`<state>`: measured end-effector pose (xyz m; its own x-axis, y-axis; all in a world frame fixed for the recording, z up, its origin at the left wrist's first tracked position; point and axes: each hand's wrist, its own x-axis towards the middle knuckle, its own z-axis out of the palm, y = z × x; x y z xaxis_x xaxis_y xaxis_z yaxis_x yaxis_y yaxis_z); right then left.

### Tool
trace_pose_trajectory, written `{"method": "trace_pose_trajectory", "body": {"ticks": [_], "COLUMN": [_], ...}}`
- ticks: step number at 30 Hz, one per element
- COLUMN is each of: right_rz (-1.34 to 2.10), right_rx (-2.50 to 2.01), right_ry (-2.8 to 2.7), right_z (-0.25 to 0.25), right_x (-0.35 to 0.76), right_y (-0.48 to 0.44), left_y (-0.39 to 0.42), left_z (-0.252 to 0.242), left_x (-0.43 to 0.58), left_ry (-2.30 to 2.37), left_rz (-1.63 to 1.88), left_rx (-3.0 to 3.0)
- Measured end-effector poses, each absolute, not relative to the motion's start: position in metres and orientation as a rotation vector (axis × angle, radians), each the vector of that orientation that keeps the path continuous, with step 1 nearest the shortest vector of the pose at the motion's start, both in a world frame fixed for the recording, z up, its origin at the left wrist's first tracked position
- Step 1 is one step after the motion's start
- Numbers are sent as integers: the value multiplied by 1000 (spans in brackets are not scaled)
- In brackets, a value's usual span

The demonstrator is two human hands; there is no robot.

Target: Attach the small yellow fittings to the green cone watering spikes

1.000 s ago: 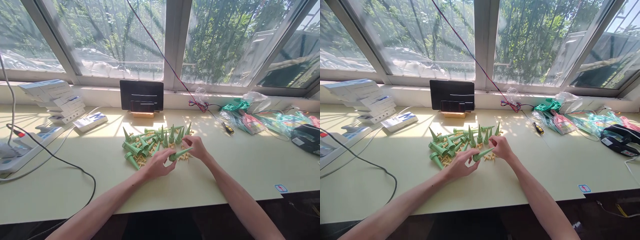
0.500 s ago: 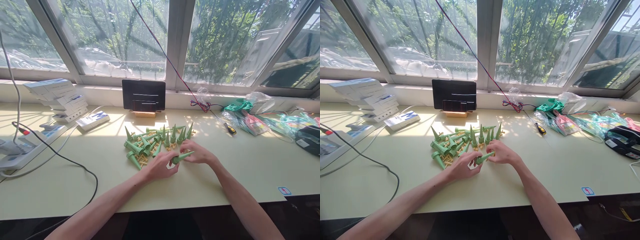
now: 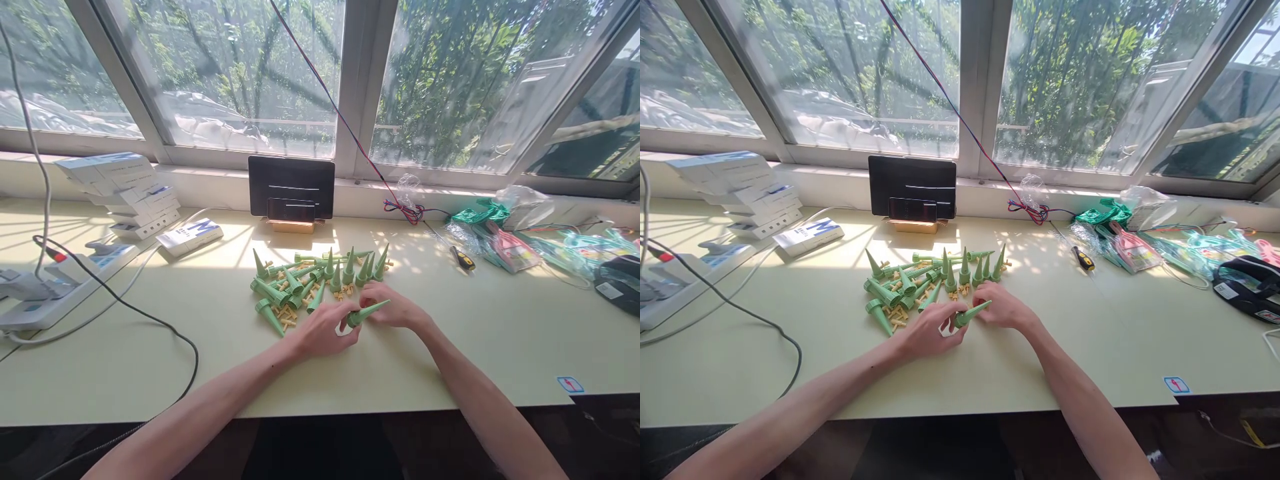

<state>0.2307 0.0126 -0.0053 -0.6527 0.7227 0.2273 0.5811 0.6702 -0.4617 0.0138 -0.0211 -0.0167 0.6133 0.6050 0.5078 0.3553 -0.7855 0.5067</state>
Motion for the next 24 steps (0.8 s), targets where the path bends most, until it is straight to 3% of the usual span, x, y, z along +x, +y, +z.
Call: {"method": "trace_pose_trajectory", "body": {"ticks": [6,14,24], "right_rz": [537,489,440], "right_rx": [-1094,-1114,-1004], "right_ry": [-2379,-2163,-2009], "right_z": [-5,-5,-8], "right_x": [223,216,210], "right_y": [8,8,7], "left_y": [-20,-12,-9], "left_z": [-16,-13,-11], "left_x": [15,15,18], "left_ry": [781,974,1074], "left_rz": [1037,1372,1335], "left_rx": [2451,2124,1762]}}
